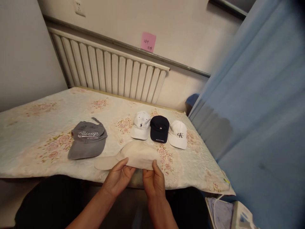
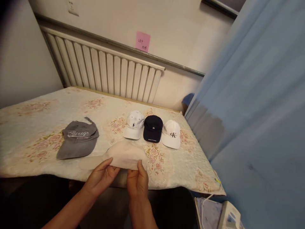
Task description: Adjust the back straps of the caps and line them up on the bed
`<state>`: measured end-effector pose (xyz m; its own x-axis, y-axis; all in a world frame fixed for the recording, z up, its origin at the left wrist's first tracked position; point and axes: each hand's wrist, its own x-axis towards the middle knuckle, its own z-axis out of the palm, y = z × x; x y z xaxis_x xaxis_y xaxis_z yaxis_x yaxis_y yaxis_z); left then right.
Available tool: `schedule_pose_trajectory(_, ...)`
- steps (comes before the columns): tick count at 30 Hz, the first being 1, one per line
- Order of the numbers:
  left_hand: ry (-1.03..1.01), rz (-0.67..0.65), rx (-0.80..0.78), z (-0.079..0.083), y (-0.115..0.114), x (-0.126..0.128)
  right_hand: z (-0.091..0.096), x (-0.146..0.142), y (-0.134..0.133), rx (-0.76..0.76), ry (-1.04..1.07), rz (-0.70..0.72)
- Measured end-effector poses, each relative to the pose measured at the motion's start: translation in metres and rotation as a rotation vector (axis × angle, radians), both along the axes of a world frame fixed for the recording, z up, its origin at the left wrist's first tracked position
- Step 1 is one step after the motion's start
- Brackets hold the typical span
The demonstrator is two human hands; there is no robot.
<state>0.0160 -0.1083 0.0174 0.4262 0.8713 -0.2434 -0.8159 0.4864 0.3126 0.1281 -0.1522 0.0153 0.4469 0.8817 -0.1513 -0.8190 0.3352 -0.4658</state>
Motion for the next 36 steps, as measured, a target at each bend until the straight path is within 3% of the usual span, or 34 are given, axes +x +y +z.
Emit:
schedule_pose_trajectory(14,-0.033,-0.02,0.063,0.003,0.004,-0.003,-0.007,0.001,-0.001,0.011,0.028,0.025)
schedule_pose_trajectory(25,-0.1,-0.137,0.1,-0.025,0.025,-0.01,-0.021,-0.001,0.003,0.021,0.025,0.064)
schedule_pose_trajectory(36,-0.214,-0.043,0.099,-0.021,0.006,-0.005,-0.018,-0.008,0.004,0.019,0.039,0.091)
